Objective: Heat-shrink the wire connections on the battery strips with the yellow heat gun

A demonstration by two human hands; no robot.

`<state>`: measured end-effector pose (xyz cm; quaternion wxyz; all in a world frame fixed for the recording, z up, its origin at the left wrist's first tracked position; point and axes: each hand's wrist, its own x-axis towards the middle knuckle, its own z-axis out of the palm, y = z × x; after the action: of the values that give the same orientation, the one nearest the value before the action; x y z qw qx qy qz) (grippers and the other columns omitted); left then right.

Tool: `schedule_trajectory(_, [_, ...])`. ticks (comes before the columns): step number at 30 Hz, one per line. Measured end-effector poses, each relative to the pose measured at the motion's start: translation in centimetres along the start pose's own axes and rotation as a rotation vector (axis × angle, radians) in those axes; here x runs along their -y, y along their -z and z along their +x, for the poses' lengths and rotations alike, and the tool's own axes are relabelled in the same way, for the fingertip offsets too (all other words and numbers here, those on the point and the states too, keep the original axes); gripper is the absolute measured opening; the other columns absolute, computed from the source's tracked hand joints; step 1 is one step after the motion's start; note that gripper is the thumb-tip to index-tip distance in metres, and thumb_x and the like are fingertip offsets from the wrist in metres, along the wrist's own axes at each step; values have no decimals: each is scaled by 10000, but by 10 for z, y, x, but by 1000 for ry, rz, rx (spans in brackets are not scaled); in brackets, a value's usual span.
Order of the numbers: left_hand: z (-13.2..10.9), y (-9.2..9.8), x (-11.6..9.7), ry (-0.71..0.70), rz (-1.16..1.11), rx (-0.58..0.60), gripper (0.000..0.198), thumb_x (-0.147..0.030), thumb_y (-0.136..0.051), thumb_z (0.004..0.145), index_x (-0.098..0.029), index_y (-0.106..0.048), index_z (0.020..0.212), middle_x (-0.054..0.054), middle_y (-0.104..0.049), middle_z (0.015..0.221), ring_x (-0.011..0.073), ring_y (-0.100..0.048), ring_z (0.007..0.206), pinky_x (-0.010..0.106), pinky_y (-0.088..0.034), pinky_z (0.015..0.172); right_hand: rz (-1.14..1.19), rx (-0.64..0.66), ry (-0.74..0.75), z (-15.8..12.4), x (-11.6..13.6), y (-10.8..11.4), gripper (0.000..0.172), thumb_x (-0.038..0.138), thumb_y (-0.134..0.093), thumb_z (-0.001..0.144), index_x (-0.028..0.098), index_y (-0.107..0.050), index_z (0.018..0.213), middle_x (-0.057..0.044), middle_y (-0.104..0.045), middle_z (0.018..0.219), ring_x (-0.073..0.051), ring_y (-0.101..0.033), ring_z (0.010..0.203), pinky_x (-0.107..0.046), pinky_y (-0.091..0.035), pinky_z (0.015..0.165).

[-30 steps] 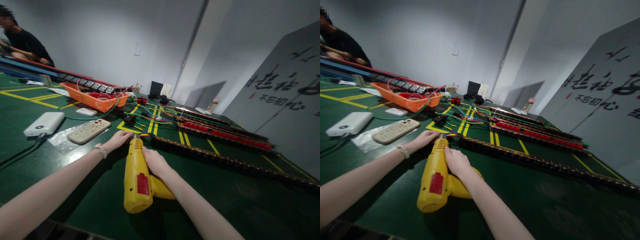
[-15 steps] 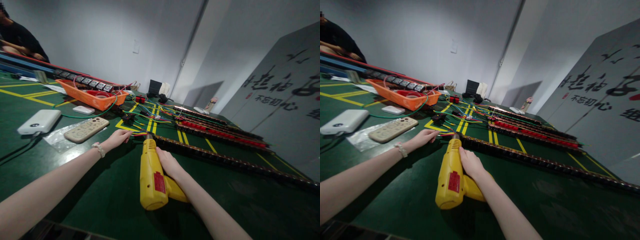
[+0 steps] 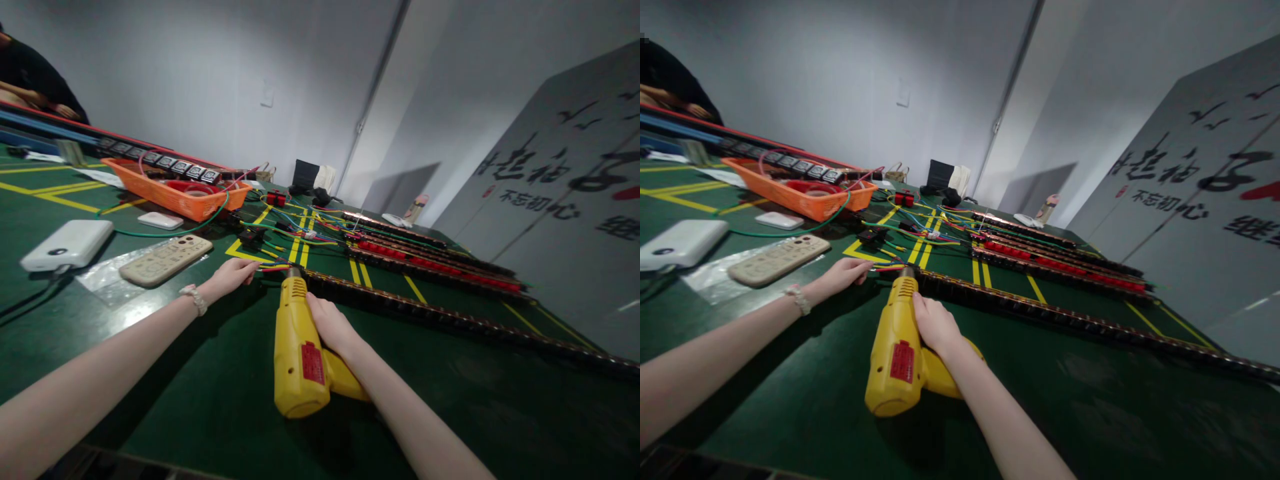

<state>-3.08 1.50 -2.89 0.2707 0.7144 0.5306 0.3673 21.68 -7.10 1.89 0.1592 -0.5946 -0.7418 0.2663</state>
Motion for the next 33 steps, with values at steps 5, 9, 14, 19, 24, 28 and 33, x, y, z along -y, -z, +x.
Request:
schedule_trajectory(5, [0,-2,2,10,4,-5,526,-586,-358,781,-158,-495,508,7,-508,483,105,-425,467,229,-301,500,-44,32,8,2,13,-5,619,541,-126,893,174,-586,1084,-126,-595,1094,-263,-544,999,-366,-376,833])
schedule_trajectory(9, [1,-3,3,24,-19,-7,512,-583,-368,782,-147,-553,587,8,-524,520,113,-442,496,224,-311,496,-72,47,62,6,31,-18,656,554,-88,887,178,-608,1024,-129,-613,1050,-288,-562,965,-397,-396,800])
schedule_trajectory(14, [0,-1,0,45,-68,-4,511,-564,-393,778,-125,-649,826,36,-615,719,143,-504,632,220,-355,549,-80,71,129,7,42,-26,681,573,-68,879,189,-608,1034,-124,-616,1047,-301,-566,961,-408,-404,784])
schedule_trajectory(19, [-2,-1,-6,58,-56,7,522,-559,-386,784,-109,-648,823,37,-600,686,135,-484,603,224,-347,544,-64,78,137,5,41,-24,673,572,-64,882,204,-597,1067,-107,-612,1067,-287,-564,970,-391,-405,784])
schedule_trajectory(24, [-4,-1,-10,60,-92,19,494,-561,-388,783,-122,-611,736,15,-552,607,120,-460,557,217,-322,507,-63,77,145,7,35,-24,672,566,-63,884,193,-607,1014,-106,-621,1032,-279,-566,954,-393,-397,790])
schedule_trajectory(28, [-4,0,-7,32,-37,17,501,-559,-368,797,-140,-507,561,-3,-491,503,101,-428,504,220,-313,531,-47,61,89,7,22,-16,653,571,-88,882,195,-596,1043,-113,-607,1063,-286,-545,988,-402,-381,805])
schedule_trajectory(33, [-4,2,-6,10,3,45,513,-556,-325,816,-149,-469,539,-9,-491,505,96,-421,500,224,-311,552,-1,37,1,1,1,1,652,600,-108,871,211,-590,1072,-104,-598,1080,-265,-538,984,-389,-366,824])
